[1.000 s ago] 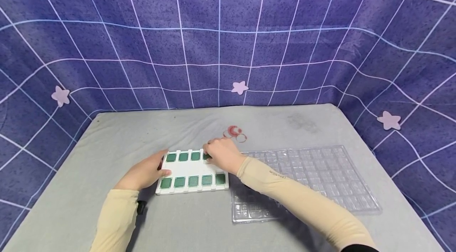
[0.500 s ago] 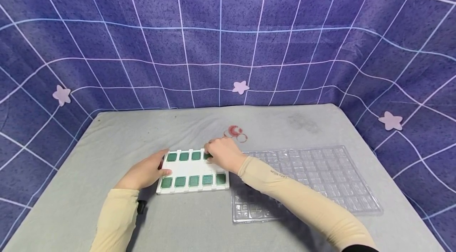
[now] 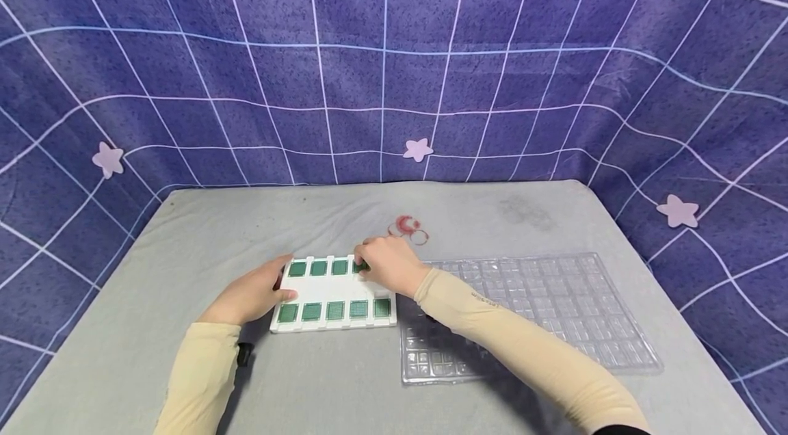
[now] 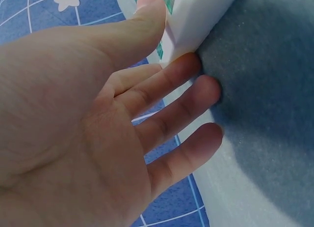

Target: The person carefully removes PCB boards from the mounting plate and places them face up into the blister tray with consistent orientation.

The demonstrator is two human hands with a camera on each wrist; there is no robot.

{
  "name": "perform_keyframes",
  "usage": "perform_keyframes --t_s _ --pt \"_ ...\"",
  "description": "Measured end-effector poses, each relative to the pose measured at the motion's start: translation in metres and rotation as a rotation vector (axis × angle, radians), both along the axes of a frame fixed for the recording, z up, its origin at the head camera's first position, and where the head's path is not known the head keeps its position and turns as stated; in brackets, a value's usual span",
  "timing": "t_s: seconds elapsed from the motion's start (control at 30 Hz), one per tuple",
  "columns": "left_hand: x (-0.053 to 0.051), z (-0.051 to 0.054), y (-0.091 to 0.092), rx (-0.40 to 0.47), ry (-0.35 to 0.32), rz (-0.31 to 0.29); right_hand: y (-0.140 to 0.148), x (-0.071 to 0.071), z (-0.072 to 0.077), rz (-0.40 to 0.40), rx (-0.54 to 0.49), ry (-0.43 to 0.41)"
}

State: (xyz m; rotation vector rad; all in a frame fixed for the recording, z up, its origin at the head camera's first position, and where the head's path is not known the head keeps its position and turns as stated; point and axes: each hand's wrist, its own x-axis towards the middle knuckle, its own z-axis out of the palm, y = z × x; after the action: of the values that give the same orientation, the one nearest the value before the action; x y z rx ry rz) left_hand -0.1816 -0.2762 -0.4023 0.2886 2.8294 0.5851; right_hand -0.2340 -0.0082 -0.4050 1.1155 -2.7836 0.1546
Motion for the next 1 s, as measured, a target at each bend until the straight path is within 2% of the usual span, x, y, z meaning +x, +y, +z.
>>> perform_keyframes --t_s 0.37,0.77,1.0 --pt "0.0 0.0 -0.001 -0.011 0.003 -0.006 0.013 0.002 0.007 0.012 -0.045 -0.025" --pt "0.0 -0.001 0.0 0.007 0.012 -0.025 0.06 0.009 0.007 -0.003 -0.153 0.0" --pt "0.001 0.0 0.0 0.004 0.028 -0.027 0.086 0.013 0.014 -0.053 -0.156 -0.033"
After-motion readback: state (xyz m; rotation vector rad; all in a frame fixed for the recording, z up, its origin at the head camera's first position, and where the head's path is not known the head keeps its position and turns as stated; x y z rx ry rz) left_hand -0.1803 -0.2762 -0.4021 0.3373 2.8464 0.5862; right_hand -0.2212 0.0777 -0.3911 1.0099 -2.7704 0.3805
